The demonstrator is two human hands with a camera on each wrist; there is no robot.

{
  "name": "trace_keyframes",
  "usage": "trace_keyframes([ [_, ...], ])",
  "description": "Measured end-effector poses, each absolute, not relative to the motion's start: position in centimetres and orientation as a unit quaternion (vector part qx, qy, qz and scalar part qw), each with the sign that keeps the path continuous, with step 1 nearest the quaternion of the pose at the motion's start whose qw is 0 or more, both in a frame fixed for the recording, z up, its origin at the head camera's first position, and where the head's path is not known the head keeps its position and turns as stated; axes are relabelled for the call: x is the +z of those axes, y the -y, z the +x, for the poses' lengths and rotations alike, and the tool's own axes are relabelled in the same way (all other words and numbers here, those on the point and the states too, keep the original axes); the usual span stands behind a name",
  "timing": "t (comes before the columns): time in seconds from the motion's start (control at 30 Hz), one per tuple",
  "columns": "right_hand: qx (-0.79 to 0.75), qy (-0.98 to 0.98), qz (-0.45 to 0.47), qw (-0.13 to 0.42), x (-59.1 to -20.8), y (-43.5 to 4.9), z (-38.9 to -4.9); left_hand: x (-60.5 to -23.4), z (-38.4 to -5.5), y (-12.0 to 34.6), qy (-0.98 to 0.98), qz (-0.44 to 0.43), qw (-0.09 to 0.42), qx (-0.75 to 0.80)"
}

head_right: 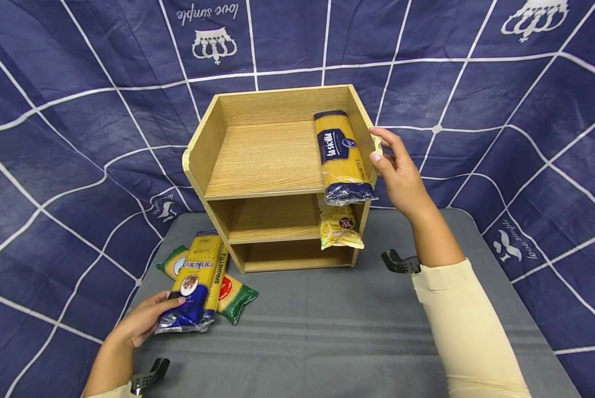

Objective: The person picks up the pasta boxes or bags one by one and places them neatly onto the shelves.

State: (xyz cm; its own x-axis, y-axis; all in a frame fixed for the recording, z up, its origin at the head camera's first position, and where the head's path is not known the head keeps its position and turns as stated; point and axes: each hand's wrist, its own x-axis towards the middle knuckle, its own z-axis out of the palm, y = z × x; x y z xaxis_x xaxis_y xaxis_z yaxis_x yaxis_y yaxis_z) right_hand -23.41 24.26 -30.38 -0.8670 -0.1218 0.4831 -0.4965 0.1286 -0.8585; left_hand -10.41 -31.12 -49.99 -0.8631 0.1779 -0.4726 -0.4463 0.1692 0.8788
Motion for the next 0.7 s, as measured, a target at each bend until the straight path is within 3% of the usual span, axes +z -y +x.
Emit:
trace_keyframes([
  [0.7,0.647,0.720,0.209,0.136,-30.3,-24.4,-23.3,-49.2,-8.8,30.7,-0.698,-0.115,0.202,0.678],
])
